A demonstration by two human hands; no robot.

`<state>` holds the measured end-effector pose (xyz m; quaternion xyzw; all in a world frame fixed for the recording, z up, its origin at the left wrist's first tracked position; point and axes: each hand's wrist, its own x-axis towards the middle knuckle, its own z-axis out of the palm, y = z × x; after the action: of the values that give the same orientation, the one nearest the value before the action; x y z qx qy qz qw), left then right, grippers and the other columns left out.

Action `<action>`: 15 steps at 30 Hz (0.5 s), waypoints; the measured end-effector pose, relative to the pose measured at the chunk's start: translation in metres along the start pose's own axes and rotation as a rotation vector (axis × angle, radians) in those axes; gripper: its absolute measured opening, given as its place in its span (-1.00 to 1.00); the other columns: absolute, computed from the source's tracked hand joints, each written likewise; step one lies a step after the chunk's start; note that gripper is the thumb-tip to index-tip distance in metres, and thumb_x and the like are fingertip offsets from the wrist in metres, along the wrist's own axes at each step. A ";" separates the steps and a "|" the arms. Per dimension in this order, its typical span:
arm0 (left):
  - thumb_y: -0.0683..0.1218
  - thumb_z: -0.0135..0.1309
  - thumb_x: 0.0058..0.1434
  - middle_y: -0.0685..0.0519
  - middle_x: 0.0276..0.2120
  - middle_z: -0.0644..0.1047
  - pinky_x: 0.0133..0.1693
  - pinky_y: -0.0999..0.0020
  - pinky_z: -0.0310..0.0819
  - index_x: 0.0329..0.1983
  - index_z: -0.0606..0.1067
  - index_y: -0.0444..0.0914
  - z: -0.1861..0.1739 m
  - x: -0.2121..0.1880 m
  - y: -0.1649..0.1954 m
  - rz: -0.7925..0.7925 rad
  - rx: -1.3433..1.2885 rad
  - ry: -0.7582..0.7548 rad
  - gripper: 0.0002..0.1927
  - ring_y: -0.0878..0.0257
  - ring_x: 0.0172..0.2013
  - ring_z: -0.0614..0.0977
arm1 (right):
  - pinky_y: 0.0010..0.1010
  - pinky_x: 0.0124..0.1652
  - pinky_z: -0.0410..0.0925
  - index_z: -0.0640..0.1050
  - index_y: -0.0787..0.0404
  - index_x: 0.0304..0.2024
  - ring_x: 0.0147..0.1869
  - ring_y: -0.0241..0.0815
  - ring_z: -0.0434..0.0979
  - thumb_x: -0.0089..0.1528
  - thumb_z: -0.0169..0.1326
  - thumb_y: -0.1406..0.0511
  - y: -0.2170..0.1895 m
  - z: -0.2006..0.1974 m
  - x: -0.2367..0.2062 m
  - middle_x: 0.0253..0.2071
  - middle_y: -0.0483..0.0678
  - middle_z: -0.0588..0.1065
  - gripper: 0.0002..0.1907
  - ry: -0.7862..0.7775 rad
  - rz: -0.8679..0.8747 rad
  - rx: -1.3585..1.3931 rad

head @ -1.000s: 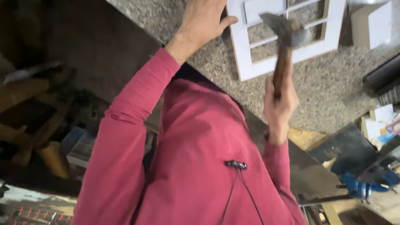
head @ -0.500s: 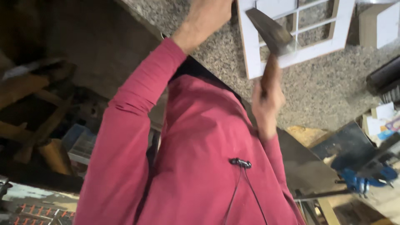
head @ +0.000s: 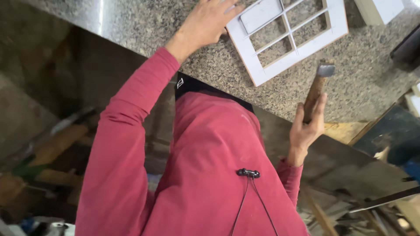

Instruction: The person assembles a white grid frame on a granite workbench, hammering small wooden pieces into the frame's dividers and fitting white rectangular panels into the grid openings. They reposition the frame, press panels into place, and use green-handled pliers to trim and adjust thin metal strips along the panel edges.

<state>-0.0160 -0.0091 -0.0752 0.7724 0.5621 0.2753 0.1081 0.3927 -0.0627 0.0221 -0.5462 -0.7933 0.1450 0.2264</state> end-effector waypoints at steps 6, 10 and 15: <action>0.15 0.27 0.10 0.02 -0.06 0.51 0.14 0.11 0.43 0.00 0.50 -0.32 -0.047 0.028 0.009 0.357 0.199 -0.033 -0.45 0.07 0.14 0.56 | -0.10 -0.08 0.48 0.35 0.20 0.50 0.00 0.19 0.61 0.37 0.30 0.33 0.042 -0.003 -0.038 0.04 0.16 0.54 -0.31 0.026 0.160 -0.328; 0.25 0.21 0.20 -0.02 -0.18 0.50 0.15 0.15 0.49 -0.04 0.50 -0.34 -0.094 0.054 0.052 0.512 0.189 -0.007 -0.42 0.07 -0.06 0.58 | -0.12 -0.31 0.43 0.38 0.12 0.50 -0.23 0.10 0.58 0.34 0.33 0.23 0.072 0.002 -0.062 -0.17 0.03 0.52 -0.29 0.037 0.218 -0.460; 0.26 0.15 0.44 -0.02 -0.28 0.52 -0.07 0.22 0.51 -0.10 0.52 -0.33 -0.156 0.095 0.097 0.379 0.216 -0.072 -0.48 0.09 -0.22 0.60 | -0.12 -0.32 0.45 0.43 0.04 0.46 -0.22 0.10 0.58 0.30 0.33 0.20 0.096 0.018 -0.073 -0.12 0.01 0.53 -0.31 0.083 0.189 -0.522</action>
<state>-0.0026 0.0232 0.1282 0.8806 0.4289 0.2011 -0.0088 0.4822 -0.0954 -0.0534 -0.6632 -0.7393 -0.0662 0.0956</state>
